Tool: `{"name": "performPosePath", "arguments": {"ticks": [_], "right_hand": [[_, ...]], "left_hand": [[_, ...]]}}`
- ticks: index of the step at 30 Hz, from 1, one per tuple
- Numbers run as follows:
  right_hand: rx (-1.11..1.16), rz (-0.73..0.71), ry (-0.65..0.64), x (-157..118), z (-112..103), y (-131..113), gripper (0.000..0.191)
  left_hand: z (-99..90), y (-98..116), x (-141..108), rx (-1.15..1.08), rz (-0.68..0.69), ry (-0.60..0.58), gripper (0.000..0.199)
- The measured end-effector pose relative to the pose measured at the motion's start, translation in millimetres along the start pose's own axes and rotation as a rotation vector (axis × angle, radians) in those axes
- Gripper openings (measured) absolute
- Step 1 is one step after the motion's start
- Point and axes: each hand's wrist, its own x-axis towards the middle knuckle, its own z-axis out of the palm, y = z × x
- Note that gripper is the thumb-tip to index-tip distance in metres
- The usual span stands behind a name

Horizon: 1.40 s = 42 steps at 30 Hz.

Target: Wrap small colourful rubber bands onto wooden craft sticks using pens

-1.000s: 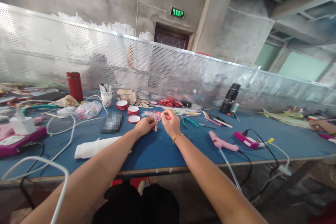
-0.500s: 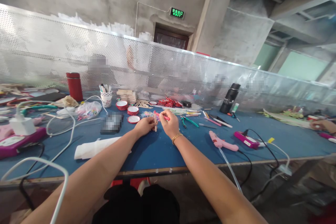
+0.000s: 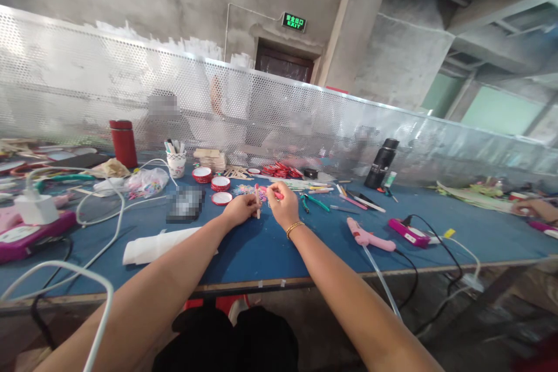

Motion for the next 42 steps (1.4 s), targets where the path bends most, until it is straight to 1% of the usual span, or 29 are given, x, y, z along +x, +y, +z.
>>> {"name": "performPosePath", "arguments": {"ticks": [5,11,15,20,25,30,36,42], "right_hand": [[0.003,-0.026,-0.016,-0.3,0.4,-0.4,0.017],[-0.006,0.007,0.004,-0.2,-0.7,0.1,0.017],[0.008,-0.012,-0.005,-0.6,-0.8,-1.3,0.017],[-0.005,-0.011,-0.034,-0.8,-0.1,-1.9,0.018],[-0.004,0.005,-0.007,-0.6,-0.3,-1.1,0.019],[0.000,-0.013,-0.033,-1.1,0.4,-2.1,0.018],[-0.011,-0.001,0.005,-0.3,0.3,0.8,0.018],[-0.008,-0.016,-0.005,-0.9,0.4,-1.0,0.018]], "left_hand": [[0.1,0.9,-0.3,-0.019,0.005,-0.011,0.027],[-0.1,4.4,-1.7,-0.035,-0.002,-0.013,0.029],[0.0,5.3,-2.2,-0.056,-0.011,-0.017,0.027],[0.1,4.3,-1.9,-0.019,0.001,-0.016,0.028],[-0.2,6.5,-3.2,-0.025,-0.015,-0.009,0.030],[-0.8,7.9,-4.3,-0.006,0.004,-0.005,0.028],[-0.4,5.9,-3.2,0.016,-0.001,0.000,0.027],[-0.7,5.7,-2.9,0.001,-0.008,-0.014,0.029]]}}
